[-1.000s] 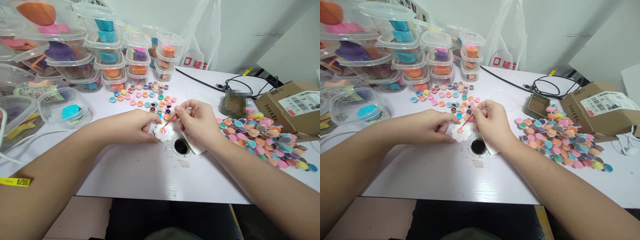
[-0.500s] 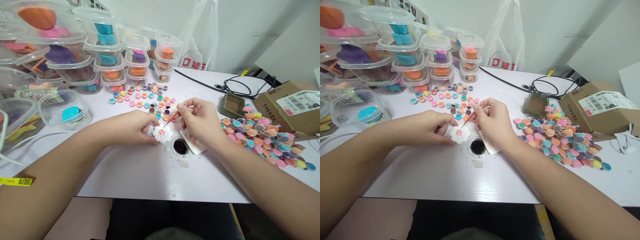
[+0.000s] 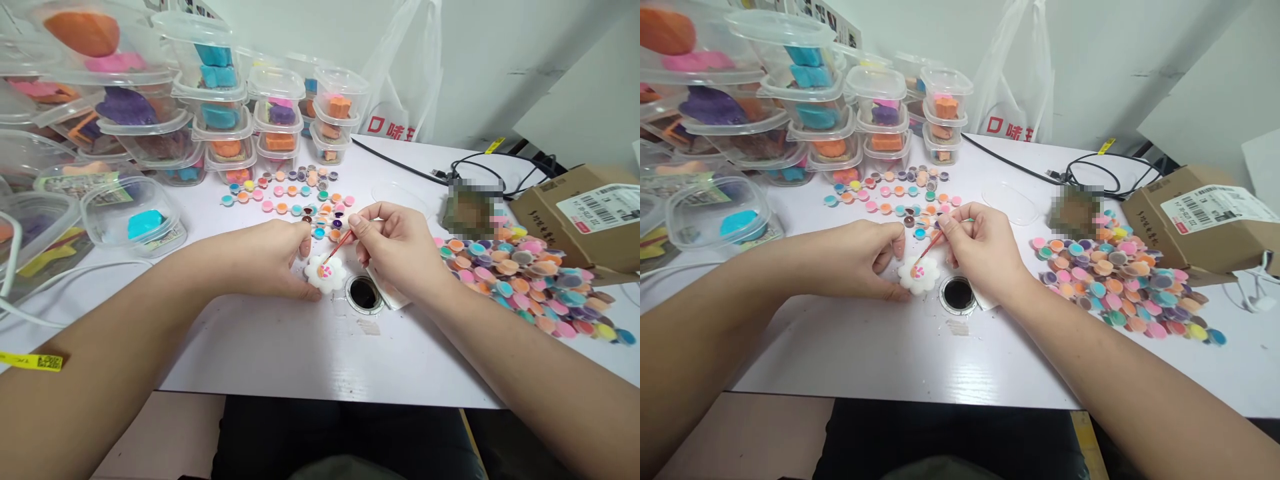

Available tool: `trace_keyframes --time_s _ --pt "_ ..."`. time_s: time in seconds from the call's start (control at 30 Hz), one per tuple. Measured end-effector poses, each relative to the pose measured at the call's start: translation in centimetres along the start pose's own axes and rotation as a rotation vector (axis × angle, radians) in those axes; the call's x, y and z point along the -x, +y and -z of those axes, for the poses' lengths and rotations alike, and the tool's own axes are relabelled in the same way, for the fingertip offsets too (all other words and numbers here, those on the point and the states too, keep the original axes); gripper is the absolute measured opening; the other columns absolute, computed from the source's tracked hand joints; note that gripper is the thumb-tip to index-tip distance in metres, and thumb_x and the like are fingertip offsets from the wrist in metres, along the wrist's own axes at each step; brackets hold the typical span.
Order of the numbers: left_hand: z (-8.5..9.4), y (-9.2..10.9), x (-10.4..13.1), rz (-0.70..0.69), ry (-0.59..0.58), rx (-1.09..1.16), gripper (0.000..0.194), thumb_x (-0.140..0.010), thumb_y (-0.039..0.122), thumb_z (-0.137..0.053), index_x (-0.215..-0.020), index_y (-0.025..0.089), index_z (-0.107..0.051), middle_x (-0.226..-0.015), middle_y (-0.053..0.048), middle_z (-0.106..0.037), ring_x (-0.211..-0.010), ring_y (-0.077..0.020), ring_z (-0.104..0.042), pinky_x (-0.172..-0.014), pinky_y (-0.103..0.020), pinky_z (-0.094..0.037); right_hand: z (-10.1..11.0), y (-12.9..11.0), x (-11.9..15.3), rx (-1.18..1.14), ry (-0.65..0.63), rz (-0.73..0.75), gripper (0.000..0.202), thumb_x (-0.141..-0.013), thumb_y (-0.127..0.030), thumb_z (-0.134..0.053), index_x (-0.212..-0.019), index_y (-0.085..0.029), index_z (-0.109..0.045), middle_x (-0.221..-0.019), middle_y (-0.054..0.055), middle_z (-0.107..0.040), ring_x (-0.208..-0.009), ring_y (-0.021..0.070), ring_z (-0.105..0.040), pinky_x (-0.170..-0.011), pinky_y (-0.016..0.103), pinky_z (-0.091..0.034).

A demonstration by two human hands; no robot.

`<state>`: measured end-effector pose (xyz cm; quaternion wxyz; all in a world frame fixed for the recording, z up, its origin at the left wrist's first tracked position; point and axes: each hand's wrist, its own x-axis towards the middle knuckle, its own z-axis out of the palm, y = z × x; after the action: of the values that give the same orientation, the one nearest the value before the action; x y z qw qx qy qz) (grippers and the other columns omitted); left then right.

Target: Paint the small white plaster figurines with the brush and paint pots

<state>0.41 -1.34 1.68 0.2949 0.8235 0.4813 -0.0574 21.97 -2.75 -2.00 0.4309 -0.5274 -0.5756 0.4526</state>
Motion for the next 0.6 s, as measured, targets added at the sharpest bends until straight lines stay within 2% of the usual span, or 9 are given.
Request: trace_keyframes --time_s 0.13,0.23,0.37,0.6 --pt "-0.12 -0.05 0.02 0.027 0.002 0.037 0.057 -0.066 0.061 -0.075 -0.109 0.027 -0.057 -0.082 0.001 -0.069 -0.068 -0.0198 -0.063 -0.055 -0.03 -0.039 -0.09 0.12 0.1 0.019 -0.034 0.002 0.03 -0.091 -0.048 -0.071 -0.087 -0.019 -0.061 -0.055 -0.002 -0.064 -0.041 0.0088 -0.05 -0.039 0.019 -0.036" --pt "-0.25 -0.17 -0.01 -0.01 -0.011 0.061 0.057 -0.069 0.058 -0.074 -0.115 0.028 -0.057 -0.079 0.003 -0.068 -0.064 -0.0185 -0.062 -0.056 -0.029 -0.04 -0.2 -0.1 0.32 0.038 -0.053 0.013 0.026 -0.093 -0.043 -0.07 -0.085 -0.02 -0.06 -0.051 -0.003 -0.06 -0.041 0.0091 -0.05 -0.039 0.019 -0.035" --pt "-0.37 -0.42 -0.2 -0.061 -0.028 0.056 0.049 -0.075 0.056 -0.071 -0.114 0.029 -0.059 -0.073 0.005 -0.066 -0.059 -0.0163 -0.06 -0.057 -0.029 -0.041 -0.15 -0.28 0.49 0.067 -0.048 0.045 0.024 -0.094 -0.041 -0.068 -0.085 -0.02 -0.06 -0.054 -0.002 -0.063 -0.042 0.0096 -0.052 -0.039 0.02 -0.036" --pt "-0.38 -0.32 -0.31 -0.055 -0.039 0.027 0.046 -0.075 0.058 -0.071 -0.108 0.028 -0.06 -0.076 0.005 -0.068 -0.061 -0.0164 -0.06 -0.056 -0.029 -0.04 -0.14 -0.3 0.46 0.078 -0.036 0.054 0.026 -0.094 -0.043 -0.068 -0.085 -0.02 -0.06 -0.051 -0.002 -0.062 -0.041 0.0096 -0.052 -0.04 0.02 -0.036"
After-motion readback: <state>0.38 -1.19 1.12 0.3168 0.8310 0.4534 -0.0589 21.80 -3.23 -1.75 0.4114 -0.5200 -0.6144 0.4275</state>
